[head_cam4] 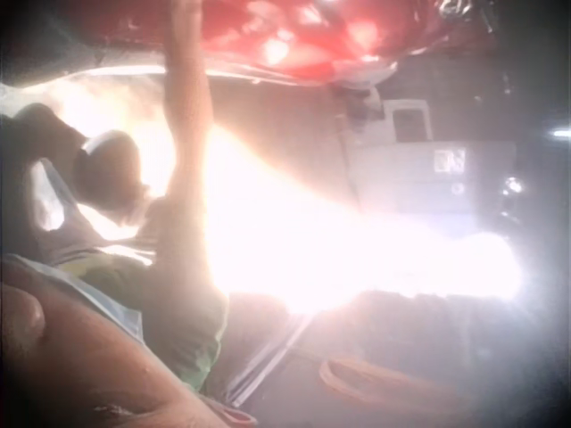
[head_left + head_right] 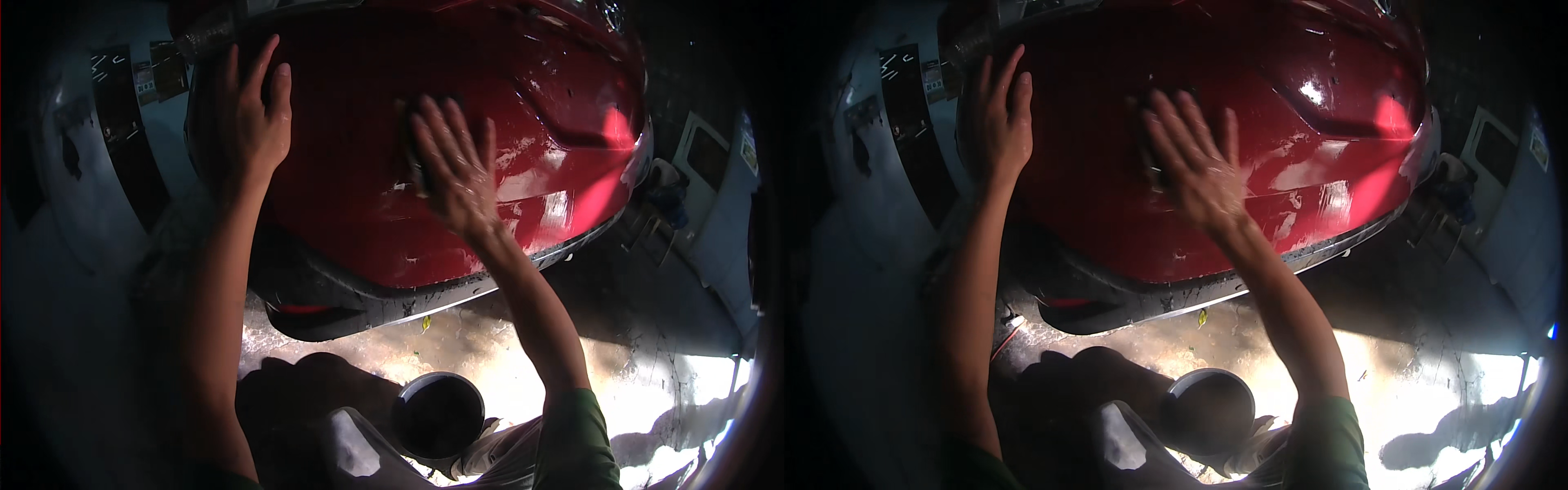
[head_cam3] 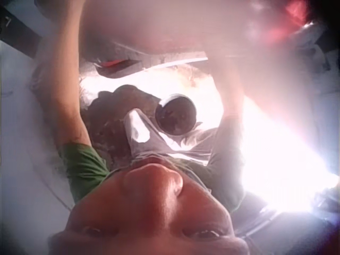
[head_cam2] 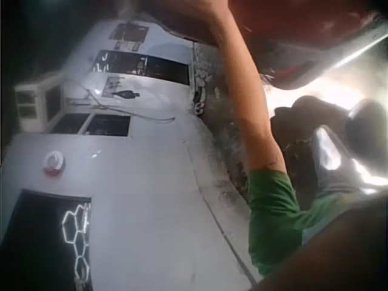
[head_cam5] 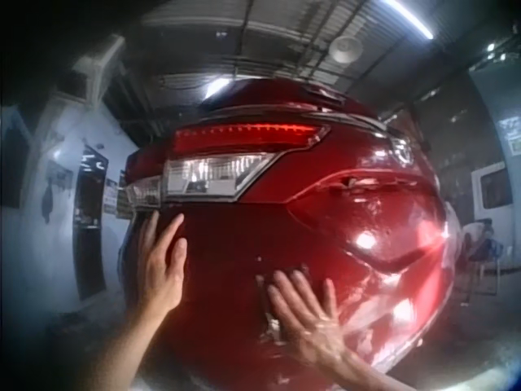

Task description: The person sands the surface of a red car part using a sanding block and water from a bucket. They repeatedly dip the sanding block and their hands into the water to wet the surface and continue sanding.

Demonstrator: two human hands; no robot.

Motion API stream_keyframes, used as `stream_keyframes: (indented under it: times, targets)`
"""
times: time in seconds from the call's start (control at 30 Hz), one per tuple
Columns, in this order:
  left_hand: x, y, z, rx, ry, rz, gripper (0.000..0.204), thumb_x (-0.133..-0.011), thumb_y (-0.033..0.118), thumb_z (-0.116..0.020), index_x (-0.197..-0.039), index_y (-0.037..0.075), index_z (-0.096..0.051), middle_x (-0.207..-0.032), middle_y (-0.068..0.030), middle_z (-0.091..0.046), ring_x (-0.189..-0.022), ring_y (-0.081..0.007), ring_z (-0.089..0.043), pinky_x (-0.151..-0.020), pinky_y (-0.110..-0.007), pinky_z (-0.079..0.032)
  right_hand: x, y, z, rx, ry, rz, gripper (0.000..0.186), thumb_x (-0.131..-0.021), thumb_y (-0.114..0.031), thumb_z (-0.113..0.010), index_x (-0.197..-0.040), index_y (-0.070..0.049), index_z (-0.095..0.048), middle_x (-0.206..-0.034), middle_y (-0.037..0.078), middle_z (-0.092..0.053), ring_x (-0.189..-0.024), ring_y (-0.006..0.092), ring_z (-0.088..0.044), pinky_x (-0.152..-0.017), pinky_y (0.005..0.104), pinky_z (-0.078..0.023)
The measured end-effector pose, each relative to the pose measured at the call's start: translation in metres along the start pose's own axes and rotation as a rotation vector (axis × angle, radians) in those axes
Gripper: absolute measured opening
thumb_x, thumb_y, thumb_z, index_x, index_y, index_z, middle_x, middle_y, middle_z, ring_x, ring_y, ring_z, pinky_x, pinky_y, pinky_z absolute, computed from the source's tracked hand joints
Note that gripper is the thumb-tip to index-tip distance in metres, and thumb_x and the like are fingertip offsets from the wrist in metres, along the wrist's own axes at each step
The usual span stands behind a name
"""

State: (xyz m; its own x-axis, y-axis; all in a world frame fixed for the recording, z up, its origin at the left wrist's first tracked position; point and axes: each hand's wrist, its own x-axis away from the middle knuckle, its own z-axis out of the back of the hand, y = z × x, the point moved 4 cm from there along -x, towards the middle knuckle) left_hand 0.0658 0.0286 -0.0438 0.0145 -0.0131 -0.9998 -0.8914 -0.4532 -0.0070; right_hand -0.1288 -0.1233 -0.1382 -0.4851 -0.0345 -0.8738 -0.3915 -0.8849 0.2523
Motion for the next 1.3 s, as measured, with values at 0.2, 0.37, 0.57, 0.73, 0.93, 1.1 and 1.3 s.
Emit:
stream_keyframes:
  times: [0.2,0.37,0.57,0.73,0.93,1.1,1.3]
  targets:
    - [-0.012,0.001,0.000,-0.093,0.059,-0.222,0.038,-0.104,0.036,-0.043,-0.137,0.023,-0.058,-0.138,-0.0115,-0.058,-0.126,-0.0343,-0.054,-0.105,-0.043,-0.043,0.018,0.028,0.001,0.149,0.254,-0.046,0.070,-0.088,-0.027,-0.070,-0.149,-0.009,-0.041,-0.160,0.011,-0.033,-0.149,0.0331,-0.028,-0.116,0.0672,-0.013]
    - [-0.013,-0.022,-0.017,0.281,0.119,-0.240,0.033,-0.101,0.028,-0.053,-0.128,0.011,-0.063,-0.118,-0.0156,-0.064,-0.109,-0.0338,-0.061,-0.093,-0.040,-0.048,-0.047,-0.067,-0.007,-0.037,0.042,0.139,0.075,-0.087,-0.039,-0.069,-0.152,-0.014,-0.039,-0.164,-0.001,-0.025,-0.152,0.0221,-0.021,-0.118,0.0634,-0.012]
    - [-0.023,-0.027,-0.012,0.529,-0.076,-0.140,0.053,-0.106,0.044,-0.034,-0.140,0.009,-0.053,-0.134,-0.0211,-0.058,-0.123,-0.0398,-0.055,-0.102,-0.045,-0.043,0.016,-0.042,-0.027,0.028,-0.051,0.361,0.074,-0.085,-0.042,-0.067,-0.151,-0.020,-0.041,-0.162,-0.004,-0.029,-0.150,0.0165,-0.025,-0.117,0.0677,-0.010]
    - [-0.019,-0.041,-0.021,0.602,-0.105,-0.050,0.050,-0.107,0.040,-0.034,-0.146,0.011,-0.047,-0.131,-0.0226,-0.059,-0.120,-0.0399,-0.056,-0.102,-0.046,-0.044,-0.061,-0.097,-0.022,0.091,0.046,0.225,0.066,-0.083,-0.043,-0.067,-0.145,-0.026,-0.050,-0.161,-0.006,-0.030,-0.149,0.0136,-0.027,-0.117,0.0690,-0.006]
    - [-0.005,-0.057,-0.023,0.357,0.069,-0.141,0.057,-0.091,-0.001,-0.052,-0.146,0.012,-0.046,-0.125,-0.0214,-0.061,-0.112,-0.0415,-0.057,-0.095,-0.049,-0.045,-0.041,-0.090,-0.034,0.225,-0.004,0.655,0.053,-0.088,-0.036,-0.065,-0.137,-0.019,-0.058,-0.159,-0.005,-0.036,-0.147,0.0148,-0.032,-0.118,0.0646,-0.009]
    - [-0.003,-0.053,-0.019,0.394,0.123,-0.226,0.068,-0.085,-0.004,-0.054,-0.150,0.012,-0.041,-0.130,-0.0195,-0.058,-0.117,-0.0392,-0.054,-0.098,-0.048,-0.043,-0.079,-0.100,-0.016,0.047,0.090,0.284,0.062,-0.083,-0.035,-0.070,-0.142,-0.026,-0.054,-0.160,-0.009,-0.033,-0.147,0.0153,-0.032,-0.119,0.0660,-0.009]
    - [-0.001,-0.052,-0.024,0.336,0.022,-0.188,0.076,-0.082,0.002,-0.062,-0.153,0.012,-0.034,-0.134,-0.0165,-0.057,-0.128,-0.0346,-0.047,-0.103,-0.047,-0.039,-0.028,-0.091,-0.033,0.094,-0.133,0.666,0.061,-0.085,-0.035,-0.070,-0.142,-0.021,-0.053,-0.162,-0.006,-0.030,-0.148,0.0168,-0.030,-0.115,0.0688,-0.012]
